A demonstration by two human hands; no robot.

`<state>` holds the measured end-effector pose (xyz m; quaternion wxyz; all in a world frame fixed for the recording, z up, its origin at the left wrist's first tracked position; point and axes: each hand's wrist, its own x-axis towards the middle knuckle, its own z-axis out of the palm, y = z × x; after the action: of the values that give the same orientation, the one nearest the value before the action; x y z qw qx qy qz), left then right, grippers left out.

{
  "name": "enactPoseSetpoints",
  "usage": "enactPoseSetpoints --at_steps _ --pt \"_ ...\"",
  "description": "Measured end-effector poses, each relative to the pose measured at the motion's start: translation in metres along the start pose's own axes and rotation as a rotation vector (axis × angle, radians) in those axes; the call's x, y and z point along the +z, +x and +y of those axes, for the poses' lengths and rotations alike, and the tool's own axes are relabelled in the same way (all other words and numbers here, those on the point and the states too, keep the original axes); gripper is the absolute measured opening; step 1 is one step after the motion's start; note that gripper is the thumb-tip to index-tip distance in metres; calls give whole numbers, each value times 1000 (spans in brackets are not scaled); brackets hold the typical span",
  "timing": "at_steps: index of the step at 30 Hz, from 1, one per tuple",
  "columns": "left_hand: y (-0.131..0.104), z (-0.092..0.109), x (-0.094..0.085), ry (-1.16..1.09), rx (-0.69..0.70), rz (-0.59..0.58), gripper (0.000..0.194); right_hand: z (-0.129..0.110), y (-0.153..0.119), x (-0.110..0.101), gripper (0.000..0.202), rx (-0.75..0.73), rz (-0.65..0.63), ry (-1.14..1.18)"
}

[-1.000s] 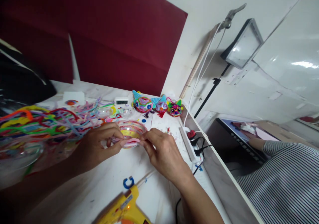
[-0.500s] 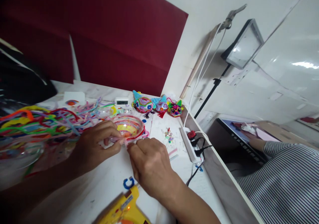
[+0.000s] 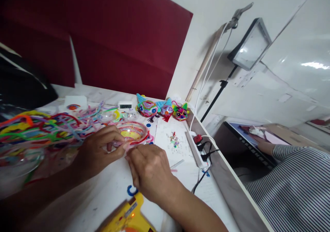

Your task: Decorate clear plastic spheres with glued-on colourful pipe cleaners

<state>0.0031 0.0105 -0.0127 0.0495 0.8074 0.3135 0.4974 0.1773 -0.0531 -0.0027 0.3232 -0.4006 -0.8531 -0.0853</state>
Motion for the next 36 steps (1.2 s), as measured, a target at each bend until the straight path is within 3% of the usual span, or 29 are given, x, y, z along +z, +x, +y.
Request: enactPoseSetpoints --at_steps 6,13,19,23,27,31,36 --pt "2 3 -1 30 85 37 17 4 1 -11 15 74 110 -4" --pt "1 4 0 36 93 58 16 2 -1 -8 15 235 102 104" --pt "-2 1 4 118 196 87 14 -9 1 -5 24 461 -7 489" --pt "-3 -1 6 165 257 62 17 -5 4 -7 26 562 35 667" --pt "-1 -1 6 148 236 103 16 0 3 -5 21 544 118 483" --pt "-2 0 5 131 235 159 13 -6 0 4 21 450 64 327" --pt "-3 -1 5 152 221 89 16 -14 0 6 25 470 -34 464"
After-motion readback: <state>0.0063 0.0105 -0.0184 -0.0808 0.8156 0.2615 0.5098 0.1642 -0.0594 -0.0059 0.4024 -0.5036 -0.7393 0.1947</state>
